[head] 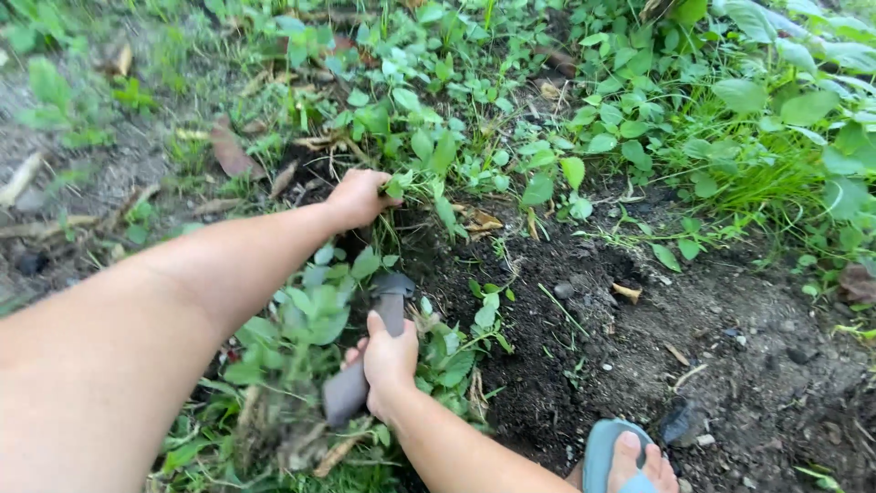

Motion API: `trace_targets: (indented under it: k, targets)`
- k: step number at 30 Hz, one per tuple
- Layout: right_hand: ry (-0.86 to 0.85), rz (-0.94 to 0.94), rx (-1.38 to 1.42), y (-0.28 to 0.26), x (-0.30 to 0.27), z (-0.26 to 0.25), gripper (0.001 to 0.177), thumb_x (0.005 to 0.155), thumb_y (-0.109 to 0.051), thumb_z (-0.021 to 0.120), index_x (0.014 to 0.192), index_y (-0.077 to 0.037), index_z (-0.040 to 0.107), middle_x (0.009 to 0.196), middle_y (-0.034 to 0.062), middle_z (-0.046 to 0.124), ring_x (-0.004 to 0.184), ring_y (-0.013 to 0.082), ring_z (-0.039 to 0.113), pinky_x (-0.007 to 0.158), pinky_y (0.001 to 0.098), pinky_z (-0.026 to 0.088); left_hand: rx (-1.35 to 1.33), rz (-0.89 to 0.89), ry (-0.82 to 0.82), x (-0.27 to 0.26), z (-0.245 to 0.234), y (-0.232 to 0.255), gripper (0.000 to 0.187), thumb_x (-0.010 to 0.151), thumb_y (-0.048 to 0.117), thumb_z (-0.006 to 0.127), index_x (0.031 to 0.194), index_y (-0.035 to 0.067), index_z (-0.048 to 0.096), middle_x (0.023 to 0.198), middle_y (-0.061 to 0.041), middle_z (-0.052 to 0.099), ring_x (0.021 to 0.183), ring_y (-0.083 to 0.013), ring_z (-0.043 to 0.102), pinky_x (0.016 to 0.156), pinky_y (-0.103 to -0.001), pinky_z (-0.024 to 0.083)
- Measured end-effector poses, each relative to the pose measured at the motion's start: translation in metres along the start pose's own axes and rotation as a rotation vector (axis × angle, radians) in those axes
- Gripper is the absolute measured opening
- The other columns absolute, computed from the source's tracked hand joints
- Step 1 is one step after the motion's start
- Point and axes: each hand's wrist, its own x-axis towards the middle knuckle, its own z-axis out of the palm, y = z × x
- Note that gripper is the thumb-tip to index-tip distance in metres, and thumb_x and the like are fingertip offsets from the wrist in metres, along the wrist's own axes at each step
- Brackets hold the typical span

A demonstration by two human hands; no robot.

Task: Removing weeds and loosening soil from a garden patch using a hand tool.

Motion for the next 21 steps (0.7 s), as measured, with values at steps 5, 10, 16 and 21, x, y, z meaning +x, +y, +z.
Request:
trace_targets:
  k: [5,10,16,21]
  targets:
    - [0.063,-0.270,-0.412,-0.009,-0.029,-0.003,0.026,0.095,-0.022,0.065,0.114,-0.015,0.047,0.073,0.0034,0.058,0.045,0.0189,0.056,0.046,0.0383,0.050,-0.033,-0.104,0.030,0.004,-0.037,0.000,0.030,0.091,0.037,0.077,0.111,0.014,0.075,0.105,-0.013,0.075,0.098,-0.0321,0.071,0.091,-0.046,0.054]
    - [0.048,-0.290,-0.318,-0.008,-0.051,-0.027,0.029,0.096,-0.021,0.064,0.117,-0.013,0.046,0.071,0.0077,0.055,0.043,0.0198,0.054,0.043,0.0388,0.050,-0.237,-0.229,0.088,0.014,-0.058,-0.018,0.033,0.092,0.036,0.074,0.118,0.016,0.074,0.110,-0.007,0.076,0.097,-0.0220,0.071,0.091,-0.042,0.053]
    - [-0.084,-0.003,-0.214,-0.034,0.012,-0.013,0.030,0.099,-0.019,0.063,0.121,-0.010,0.045,0.074,0.0071,0.053,0.051,0.0196,0.054,0.045,0.0370,0.051,-0.834,-0.330,0.047,0.015,-0.107,-0.005,0.035,0.096,0.035,0.069,0.120,0.009,0.070,0.110,-0.005,0.074,0.094,-0.0174,0.065,0.088,-0.041,0.053]
    - [-0.089,-0.121,-0.445,-0.043,0.011,-0.028,0.031,0.097,-0.019,0.065,0.122,-0.008,0.049,0.073,0.0055,0.054,0.047,0.0174,0.053,0.043,0.0364,0.050,-0.135,-0.221,-0.376,0.034,-0.089,-0.030,0.033,0.105,0.035,0.064,0.126,0.010,0.066,0.112,-0.014,0.070,0.100,-0.0307,0.060,0.093,-0.046,0.051]
